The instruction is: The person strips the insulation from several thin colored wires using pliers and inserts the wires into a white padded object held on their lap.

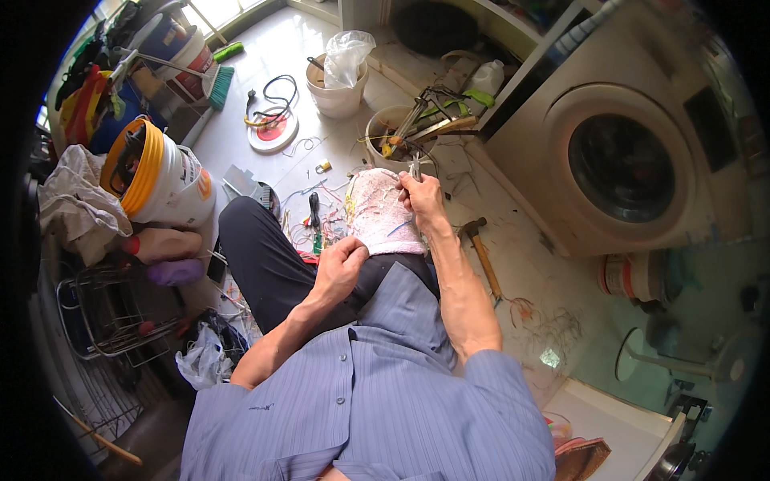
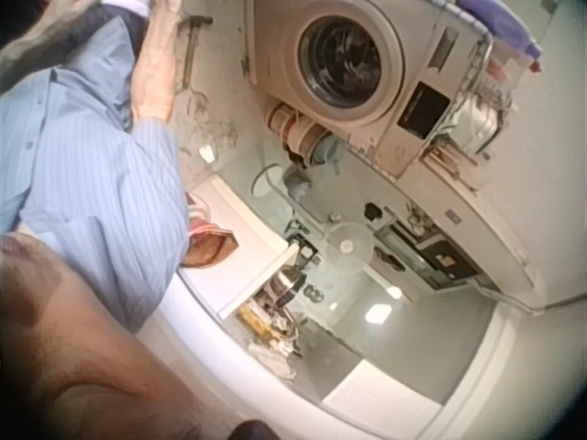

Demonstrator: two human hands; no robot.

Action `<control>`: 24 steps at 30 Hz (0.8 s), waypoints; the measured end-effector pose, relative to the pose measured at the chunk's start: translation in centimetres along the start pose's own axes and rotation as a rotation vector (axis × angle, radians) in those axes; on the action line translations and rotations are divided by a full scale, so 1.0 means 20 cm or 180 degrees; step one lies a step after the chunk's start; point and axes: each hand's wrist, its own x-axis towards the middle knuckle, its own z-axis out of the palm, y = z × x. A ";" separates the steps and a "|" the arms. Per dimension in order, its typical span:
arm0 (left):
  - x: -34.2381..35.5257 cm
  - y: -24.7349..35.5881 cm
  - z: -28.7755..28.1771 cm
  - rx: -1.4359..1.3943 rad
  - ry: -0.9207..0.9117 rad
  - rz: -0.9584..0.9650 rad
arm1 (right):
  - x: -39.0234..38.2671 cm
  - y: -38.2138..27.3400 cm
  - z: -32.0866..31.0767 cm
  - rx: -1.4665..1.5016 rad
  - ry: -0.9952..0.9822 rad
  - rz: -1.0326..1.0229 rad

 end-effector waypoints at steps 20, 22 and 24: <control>-0.08 -0.01 -0.04 -0.0467 -0.0335 -0.0445 | 0.33 0.10 -0.14 0.0899 0.0873 0.0032; -0.09 -0.02 -0.05 -0.0552 -0.0301 -0.0581 | 0.35 0.14 -0.16 0.0897 0.0779 0.0037; -0.09 -0.05 -0.06 -0.0596 -0.0336 -0.0753 | 0.35 0.18 -0.17 0.0894 0.0691 0.0082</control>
